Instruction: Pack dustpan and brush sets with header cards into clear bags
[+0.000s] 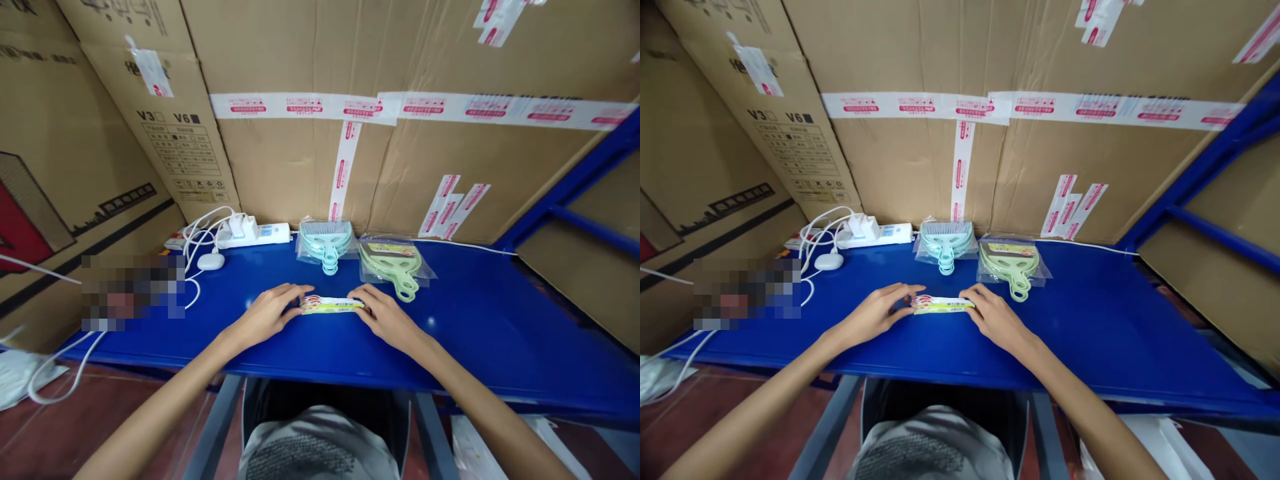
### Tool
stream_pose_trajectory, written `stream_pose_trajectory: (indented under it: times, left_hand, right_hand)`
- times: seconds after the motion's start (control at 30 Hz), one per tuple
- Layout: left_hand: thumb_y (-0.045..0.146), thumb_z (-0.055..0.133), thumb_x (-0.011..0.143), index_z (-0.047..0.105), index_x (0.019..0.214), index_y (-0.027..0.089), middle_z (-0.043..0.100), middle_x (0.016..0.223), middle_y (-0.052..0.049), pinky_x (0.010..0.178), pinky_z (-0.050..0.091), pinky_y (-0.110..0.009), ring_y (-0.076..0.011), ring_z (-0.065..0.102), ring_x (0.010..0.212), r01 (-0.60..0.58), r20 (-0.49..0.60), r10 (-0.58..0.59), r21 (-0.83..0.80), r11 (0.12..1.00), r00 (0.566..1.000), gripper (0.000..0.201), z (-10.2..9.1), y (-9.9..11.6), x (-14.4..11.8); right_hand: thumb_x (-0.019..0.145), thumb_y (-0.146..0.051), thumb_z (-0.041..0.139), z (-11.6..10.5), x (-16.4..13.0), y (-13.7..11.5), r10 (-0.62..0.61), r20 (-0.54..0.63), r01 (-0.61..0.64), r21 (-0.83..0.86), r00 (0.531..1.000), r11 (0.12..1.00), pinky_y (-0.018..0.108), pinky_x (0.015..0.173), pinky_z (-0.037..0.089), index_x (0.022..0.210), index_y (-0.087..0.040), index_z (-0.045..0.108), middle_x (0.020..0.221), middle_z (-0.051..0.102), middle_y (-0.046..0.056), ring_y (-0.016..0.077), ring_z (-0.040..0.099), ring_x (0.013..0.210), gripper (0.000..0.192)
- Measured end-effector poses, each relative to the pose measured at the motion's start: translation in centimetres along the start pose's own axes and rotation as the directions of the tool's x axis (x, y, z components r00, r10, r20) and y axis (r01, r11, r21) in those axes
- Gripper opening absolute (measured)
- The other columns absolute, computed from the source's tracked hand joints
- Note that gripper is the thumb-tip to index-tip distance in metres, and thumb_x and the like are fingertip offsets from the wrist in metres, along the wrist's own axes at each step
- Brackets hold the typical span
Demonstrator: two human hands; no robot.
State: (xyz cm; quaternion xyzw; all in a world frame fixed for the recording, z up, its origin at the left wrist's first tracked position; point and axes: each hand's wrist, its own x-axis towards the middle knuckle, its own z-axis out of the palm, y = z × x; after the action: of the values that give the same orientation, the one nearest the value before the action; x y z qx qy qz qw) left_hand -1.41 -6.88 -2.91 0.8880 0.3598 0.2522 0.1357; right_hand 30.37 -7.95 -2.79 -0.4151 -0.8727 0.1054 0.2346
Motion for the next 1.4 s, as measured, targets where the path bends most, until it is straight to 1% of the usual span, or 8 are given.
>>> stream_pose_trajectory:
  times: [0.43,0.53,0.67,0.9,1.13,1.23,1.3,1.4]
  left_hand:
    - [0.024,0.047,0.109,0.072,0.132,0.021,0.075,0.123,-0.01,0.095,0.056,-0.034,-0.0227,0.072,0.107,0.04,-0.063,-0.057,-0.251,0.967,0.996,0.034,0.9,0.5,0.5]
    - [0.021,0.05,0.106,0.075,0.127,0.02,0.077,0.116,-0.009,0.087,0.057,-0.032,-0.0213,0.073,0.097,0.07,-0.075,-0.095,-0.285,0.956,0.993,0.033,0.8,0.4,0.7]
    - [0.019,0.054,0.1,0.076,0.12,0.017,0.079,0.111,-0.008,0.069,0.054,-0.026,-0.0157,0.069,0.076,0.14,-0.007,-0.156,-0.401,0.905,0.988,0.029,0.6,0.4,1.8]
    - [0.029,0.062,0.097,0.073,0.119,0.01,0.076,0.095,-0.009,0.05,0.051,-0.022,-0.0119,0.061,0.059,0.185,0.219,-0.066,-0.588,0.788,0.974,0.031,-0.8,-2.0,5.9]
    - [0.034,0.066,0.096,0.072,0.117,0.01,0.074,0.084,-0.005,0.045,0.047,-0.02,-0.0076,0.054,0.048,0.232,0.304,-0.029,-0.661,0.713,0.952,0.032,-0.6,-4.2,7.3]
    - [0.031,0.061,0.098,0.074,0.114,0.012,0.074,0.082,-0.004,0.046,0.043,-0.019,-0.0077,0.054,0.048,0.197,0.248,-0.062,-0.571,0.797,0.967,0.028,-0.3,-3.9,6.9]
    - [0.025,0.059,0.099,0.077,0.11,0.015,0.078,0.088,-0.005,0.055,0.046,-0.02,-0.0103,0.062,0.061,0.098,0.179,-0.02,-0.44,0.893,0.984,0.024,-0.5,-3.5,6.6]
    - [0.02,0.056,0.099,0.079,0.11,0.019,0.079,0.099,-0.005,0.064,0.047,-0.022,-0.0128,0.067,0.076,-0.02,0.132,0.067,-0.326,0.945,0.989,0.025,-0.7,-3.2,6.4]
  right_hand:
    - [0.108,-0.019,0.044,0.5,0.7,-0.7,-0.007,-0.032,0.007,0.017,0.999,1.0,0.039,0.087,0.062,0.138,-0.026,0.064,0.119,0.075,0.008,0.0242,0.075,0.1,0.037]
    - [0.106,-0.02,0.051,0.1,0.9,-1.7,-0.045,-0.05,0.038,-0.132,0.998,0.991,0.044,0.09,0.062,0.135,-0.022,0.063,0.129,0.072,0.013,0.0283,0.072,0.11,0.032]
    - [0.097,-0.025,0.069,-0.5,1.6,-3.3,-0.253,-0.021,0.218,-0.438,0.967,0.872,0.06,0.11,0.048,0.119,-0.017,0.068,0.156,0.052,0.022,0.0421,0.049,0.142,0.024]
    - [0.098,-0.021,0.066,-0.5,4.6,-2.0,-0.362,0.105,0.369,-0.442,0.926,0.817,0.042,0.085,0.051,0.111,-0.017,0.067,0.121,0.071,0.013,0.0269,0.065,0.101,0.013]
    - [0.098,-0.017,0.058,0.4,4.7,-1.7,-0.319,0.054,0.308,-0.457,0.946,0.835,0.041,0.085,0.047,0.103,-0.016,0.069,0.117,0.07,0.014,0.0274,0.062,0.098,0.012]
    - [0.099,-0.016,0.055,0.5,4.5,-1.6,-0.315,0.064,0.31,-0.448,0.947,0.839,0.041,0.083,0.044,0.099,-0.016,0.069,0.113,0.07,0.014,0.0262,0.061,0.094,0.014]
    - [0.101,-0.017,0.054,0.4,4.4,-1.4,-0.321,0.072,0.32,-0.426,0.944,0.846,0.041,0.083,0.042,0.098,-0.017,0.07,0.111,0.07,0.013,0.025,0.061,0.092,0.016]
    - [0.102,-0.017,0.054,0.4,4.2,-1.0,-0.338,0.07,0.336,-0.41,0.939,0.848,0.041,0.086,0.041,0.095,-0.017,0.071,0.109,0.071,0.012,0.0235,0.062,0.09,0.018]
